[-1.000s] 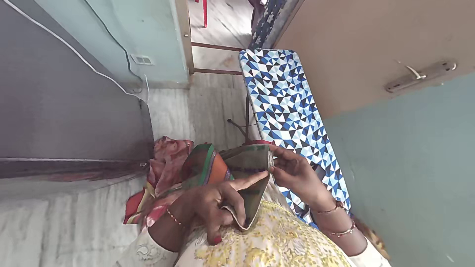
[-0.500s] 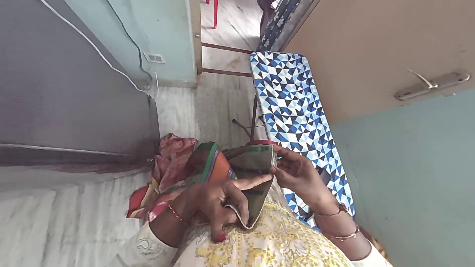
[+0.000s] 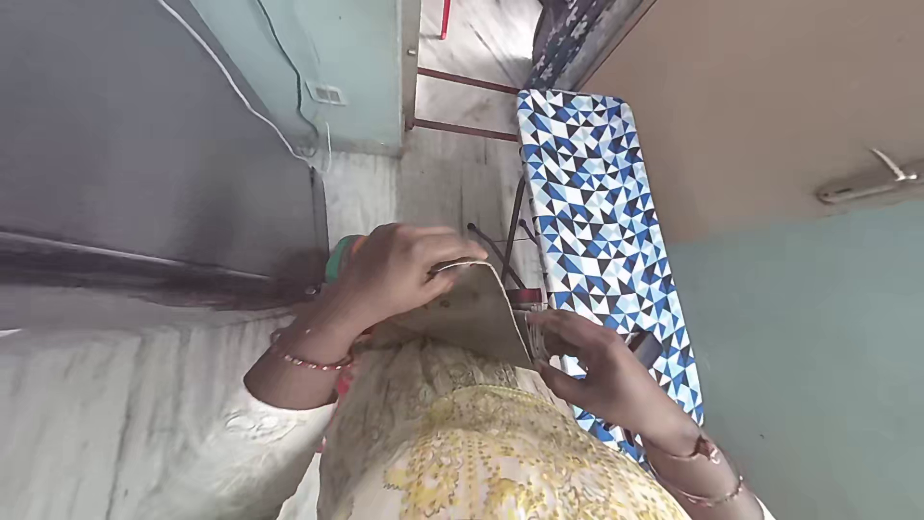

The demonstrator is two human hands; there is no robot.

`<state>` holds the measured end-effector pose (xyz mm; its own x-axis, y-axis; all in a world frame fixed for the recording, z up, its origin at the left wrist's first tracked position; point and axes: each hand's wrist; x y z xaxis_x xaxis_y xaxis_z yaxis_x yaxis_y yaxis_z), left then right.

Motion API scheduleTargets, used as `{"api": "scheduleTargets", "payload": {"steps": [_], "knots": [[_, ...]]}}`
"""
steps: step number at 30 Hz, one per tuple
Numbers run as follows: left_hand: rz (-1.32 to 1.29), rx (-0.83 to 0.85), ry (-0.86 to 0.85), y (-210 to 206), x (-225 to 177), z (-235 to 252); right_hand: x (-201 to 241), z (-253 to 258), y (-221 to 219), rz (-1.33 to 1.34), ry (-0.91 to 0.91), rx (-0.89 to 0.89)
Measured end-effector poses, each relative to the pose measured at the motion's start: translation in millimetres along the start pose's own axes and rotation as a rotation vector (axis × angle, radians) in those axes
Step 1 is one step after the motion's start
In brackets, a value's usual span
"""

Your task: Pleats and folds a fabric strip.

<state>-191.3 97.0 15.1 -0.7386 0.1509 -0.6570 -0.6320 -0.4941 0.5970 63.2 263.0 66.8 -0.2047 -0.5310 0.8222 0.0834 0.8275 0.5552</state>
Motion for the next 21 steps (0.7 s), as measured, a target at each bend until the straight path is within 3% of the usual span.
{"api": "scheduleTargets", "payload": {"steps": [21], "knots": [[-0.042, 0.029, 0.014, -33, 1, 28, 5, -3, -14, 0.037, 0.024, -0.025]]}}
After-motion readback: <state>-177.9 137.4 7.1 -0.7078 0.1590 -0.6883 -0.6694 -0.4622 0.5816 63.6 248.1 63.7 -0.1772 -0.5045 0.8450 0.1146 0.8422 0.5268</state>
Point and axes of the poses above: each hand's wrist, its own z-axis towards the middle knuckle, its own y-axis out of the back of the hand, x = y × z, and after that the axes turned 3 degrees about -z, right-handed
